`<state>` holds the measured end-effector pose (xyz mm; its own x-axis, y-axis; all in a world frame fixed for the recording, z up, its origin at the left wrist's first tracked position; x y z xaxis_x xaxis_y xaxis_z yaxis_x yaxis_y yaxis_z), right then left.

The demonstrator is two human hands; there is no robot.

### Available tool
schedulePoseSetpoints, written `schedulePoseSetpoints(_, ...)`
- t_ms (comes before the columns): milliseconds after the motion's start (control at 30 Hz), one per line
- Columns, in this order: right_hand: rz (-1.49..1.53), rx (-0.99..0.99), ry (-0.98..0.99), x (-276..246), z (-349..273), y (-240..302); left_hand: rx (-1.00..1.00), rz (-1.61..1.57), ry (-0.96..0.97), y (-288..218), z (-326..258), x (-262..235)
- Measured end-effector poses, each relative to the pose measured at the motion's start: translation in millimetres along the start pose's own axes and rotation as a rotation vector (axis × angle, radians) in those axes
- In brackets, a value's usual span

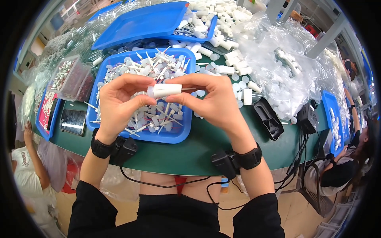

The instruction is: Assembling small plastic components at a factory workbench.

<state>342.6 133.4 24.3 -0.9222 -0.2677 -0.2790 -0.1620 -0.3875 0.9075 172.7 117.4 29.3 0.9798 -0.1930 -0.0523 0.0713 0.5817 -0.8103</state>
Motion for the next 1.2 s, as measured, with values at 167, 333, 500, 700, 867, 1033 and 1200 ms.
schedulePoseSetpoints(167, 0.035, 0.06, 0.017, 6.3, -1.8, -1.0, -0.073, 0.022, -0.01, 3.1, -3.7, -2.3)
schedulePoseSetpoints(333, 0.081, 0.012, -0.017, 3.3, -1.0, -2.4, -0.032, 0.008, -0.009, 3.0, -3.9, 0.7)
schedulePoseSetpoints(500, 0.152, -0.035, 0.015, 6.9, 0.8, 3.8, 0.144, 0.153, 0.072, -8.0, -0.1, 5.7)
schedulePoseSetpoints(700, 0.106, -0.053, -0.215, -46.0, 12.2, -10.7, 0.023, -0.037, -0.038, 6.3, -0.5, -7.1)
schedulePoseSetpoints(867, -0.6, 0.223, -0.738, -137.5, -10.6, -38.4, -0.043, -0.067, -0.025, 11.1, 1.0, -5.1)
schedulePoseSetpoints(1033, -0.774, 0.215, -0.597, -127.6, -1.2, -56.0, -0.042, -0.066, -0.026, 9.7, 0.3, -5.1)
schedulePoseSetpoints(1200, -1.155, 0.328, -0.525, -137.4, -10.4, -84.2, -0.06, -0.05, -0.006, 7.1, -1.0, -0.9)
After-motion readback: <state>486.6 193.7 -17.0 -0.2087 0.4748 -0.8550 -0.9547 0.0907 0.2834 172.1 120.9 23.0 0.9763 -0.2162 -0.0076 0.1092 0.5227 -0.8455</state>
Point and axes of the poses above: each hand's wrist, its own z-axis towards the middle knuckle, its own x-axis out of the palm, y = z × x, the point moved 7 cm from there along z, towards the middle knuckle, and after that the axes turned 9 degrees about x, right-handed, at the moved point
